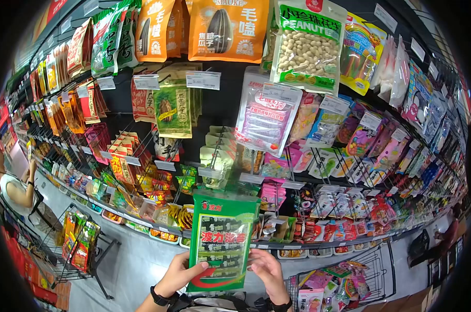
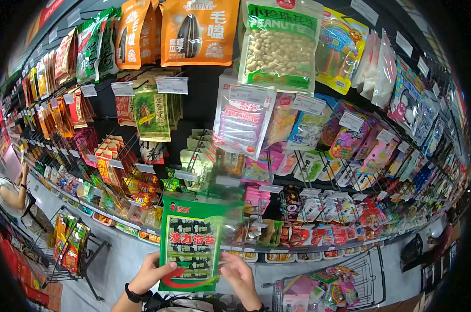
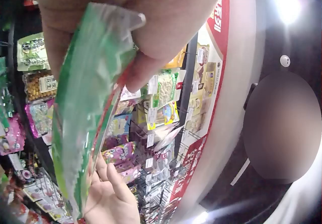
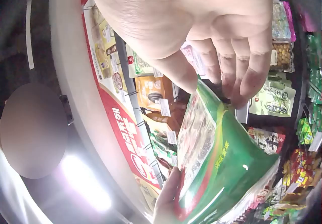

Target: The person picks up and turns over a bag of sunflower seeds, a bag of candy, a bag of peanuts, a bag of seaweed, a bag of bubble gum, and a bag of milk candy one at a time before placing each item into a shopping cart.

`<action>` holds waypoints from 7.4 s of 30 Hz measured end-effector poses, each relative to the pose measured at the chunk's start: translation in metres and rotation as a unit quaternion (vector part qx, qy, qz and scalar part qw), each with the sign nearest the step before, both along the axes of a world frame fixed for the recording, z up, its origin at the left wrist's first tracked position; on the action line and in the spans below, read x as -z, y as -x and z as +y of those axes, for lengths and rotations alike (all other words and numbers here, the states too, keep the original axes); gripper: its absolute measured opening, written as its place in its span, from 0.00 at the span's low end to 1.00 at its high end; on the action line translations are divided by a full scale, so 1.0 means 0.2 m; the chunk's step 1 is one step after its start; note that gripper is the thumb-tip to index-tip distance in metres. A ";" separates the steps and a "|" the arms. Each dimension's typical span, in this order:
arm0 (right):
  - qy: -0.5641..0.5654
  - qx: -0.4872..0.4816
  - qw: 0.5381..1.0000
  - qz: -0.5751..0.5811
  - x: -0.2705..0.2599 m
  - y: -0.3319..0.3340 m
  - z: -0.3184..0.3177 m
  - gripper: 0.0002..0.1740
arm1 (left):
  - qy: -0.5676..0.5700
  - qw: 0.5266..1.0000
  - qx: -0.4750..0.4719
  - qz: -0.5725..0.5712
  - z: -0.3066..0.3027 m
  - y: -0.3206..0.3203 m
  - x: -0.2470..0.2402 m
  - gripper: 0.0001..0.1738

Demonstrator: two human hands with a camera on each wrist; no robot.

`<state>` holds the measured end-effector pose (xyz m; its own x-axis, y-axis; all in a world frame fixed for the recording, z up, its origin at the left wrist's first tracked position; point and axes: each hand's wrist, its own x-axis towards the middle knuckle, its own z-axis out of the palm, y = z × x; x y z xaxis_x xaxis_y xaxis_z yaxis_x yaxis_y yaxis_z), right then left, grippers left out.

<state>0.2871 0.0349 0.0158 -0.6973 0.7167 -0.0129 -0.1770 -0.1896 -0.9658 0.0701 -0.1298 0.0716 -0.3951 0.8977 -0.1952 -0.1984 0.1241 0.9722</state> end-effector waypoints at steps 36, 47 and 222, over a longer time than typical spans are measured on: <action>-0.045 -0.114 0.991 0.062 0.02 0.14 -0.09 0.68 | -0.139 0.953 0.261 0.071 0.01 0.03 -0.08 0.39; 0.054 -0.122 0.990 0.053 0.06 0.05 -0.10 0.50 | -0.157 0.970 0.140 0.121 0.10 -0.05 -0.02 0.27; 0.013 0.038 0.997 -0.062 1.99 0.69 1.45 0.20 | 0.299 0.943 0.144 -0.001 1.67 0.40 1.28 0.38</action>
